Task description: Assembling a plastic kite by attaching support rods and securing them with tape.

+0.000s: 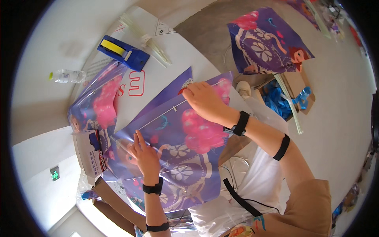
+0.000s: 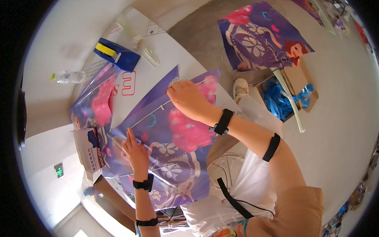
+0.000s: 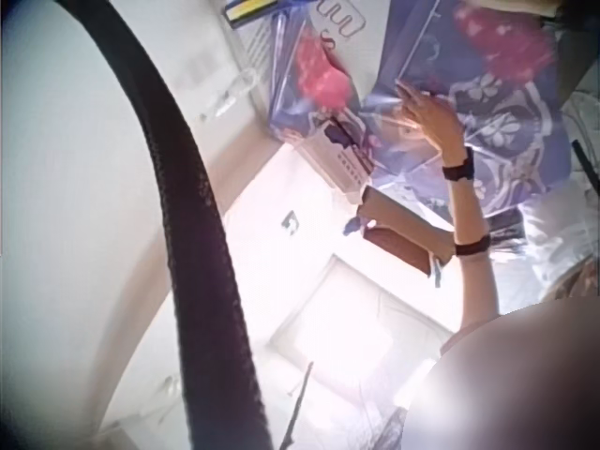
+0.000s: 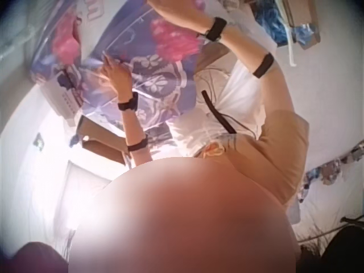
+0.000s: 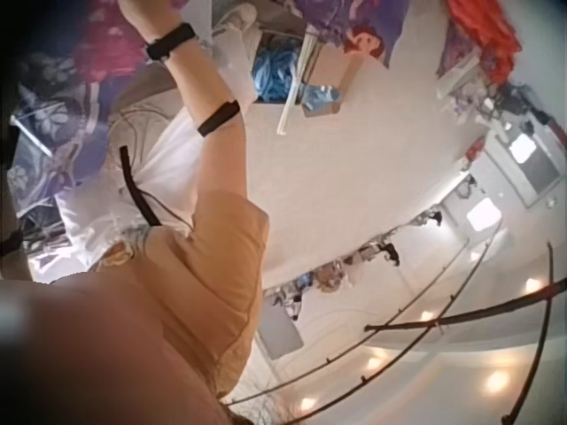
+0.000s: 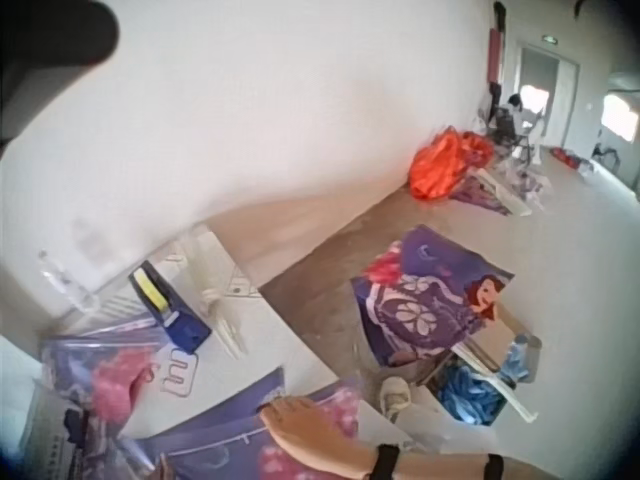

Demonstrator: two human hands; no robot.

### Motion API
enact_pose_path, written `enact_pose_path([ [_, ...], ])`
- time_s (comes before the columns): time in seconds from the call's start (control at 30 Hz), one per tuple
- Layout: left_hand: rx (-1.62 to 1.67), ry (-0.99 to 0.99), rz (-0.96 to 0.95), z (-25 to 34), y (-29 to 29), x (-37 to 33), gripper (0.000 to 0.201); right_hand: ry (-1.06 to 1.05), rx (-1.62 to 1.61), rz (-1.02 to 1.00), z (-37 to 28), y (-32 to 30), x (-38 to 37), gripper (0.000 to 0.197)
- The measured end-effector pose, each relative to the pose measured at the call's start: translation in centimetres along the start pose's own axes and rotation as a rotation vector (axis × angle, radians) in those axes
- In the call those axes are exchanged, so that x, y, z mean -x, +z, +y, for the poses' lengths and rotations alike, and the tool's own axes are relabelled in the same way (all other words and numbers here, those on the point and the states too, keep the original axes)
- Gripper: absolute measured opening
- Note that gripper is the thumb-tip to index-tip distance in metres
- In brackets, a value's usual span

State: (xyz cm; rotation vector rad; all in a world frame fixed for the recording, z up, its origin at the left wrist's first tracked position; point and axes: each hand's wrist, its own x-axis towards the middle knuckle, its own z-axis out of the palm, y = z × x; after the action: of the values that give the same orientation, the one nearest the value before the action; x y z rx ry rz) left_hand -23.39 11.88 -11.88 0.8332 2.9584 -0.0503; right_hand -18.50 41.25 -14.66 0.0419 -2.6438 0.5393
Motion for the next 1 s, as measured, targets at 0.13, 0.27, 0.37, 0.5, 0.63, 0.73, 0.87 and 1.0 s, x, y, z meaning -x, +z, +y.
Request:
enact_pose_path([
  [0.13, 0.198, -0.084, 0.004, -0.6, 0.7, 1.3, 0.070, -0.011, 0.065, -0.010, 0.3, -0.1, 0.2, 0.017],
  [0.27, 0.119, -0.163, -0.061, -2.9, 0.5, 3.6, 0.067, -0.037, 0.031, -0.082, 0.0, 0.3, 0.0, 0.017],
  [0.37, 0.086, -0.096, -0.103, -4.4, -0.4, 4.6, 0.061, -0.104, 0.005, -0.021, 0.1, 0.8, -0.6, 0.016],
  [0.5, 0.039, -0.053, -0.060, -4.2, -1.2, 3.5, 0.052, -0.178, 0.004, -0.035, -0.3, 1.5, -1.5, 0.014],
  [0.63, 0.162, -0.100, 0.011, -3.0, -0.8, 1.7, 0.046, -0.223, 0.013, -0.039, -0.6, 2.3, -2.2, 0.012],
  [0.73, 0.291, -0.130, 0.023, -2.1, -0.6, 0.9, 0.046, -0.238, 0.032, -0.061, -0.7, 2.6, -2.5, 0.012],
  [0.87, 0.279, -0.105, 0.122, -1.6, -0.6, 0.5, 0.044, -0.259, 0.019, -0.099, -1.0, 2.8, -3.1, 0.013],
  [1.0, 0.280, -0.124, 0.122, -1.9, -0.3, 0.7, 0.047, -0.266, 0.024, -0.102, -1.4, 3.2, -3.7, 0.013],
])
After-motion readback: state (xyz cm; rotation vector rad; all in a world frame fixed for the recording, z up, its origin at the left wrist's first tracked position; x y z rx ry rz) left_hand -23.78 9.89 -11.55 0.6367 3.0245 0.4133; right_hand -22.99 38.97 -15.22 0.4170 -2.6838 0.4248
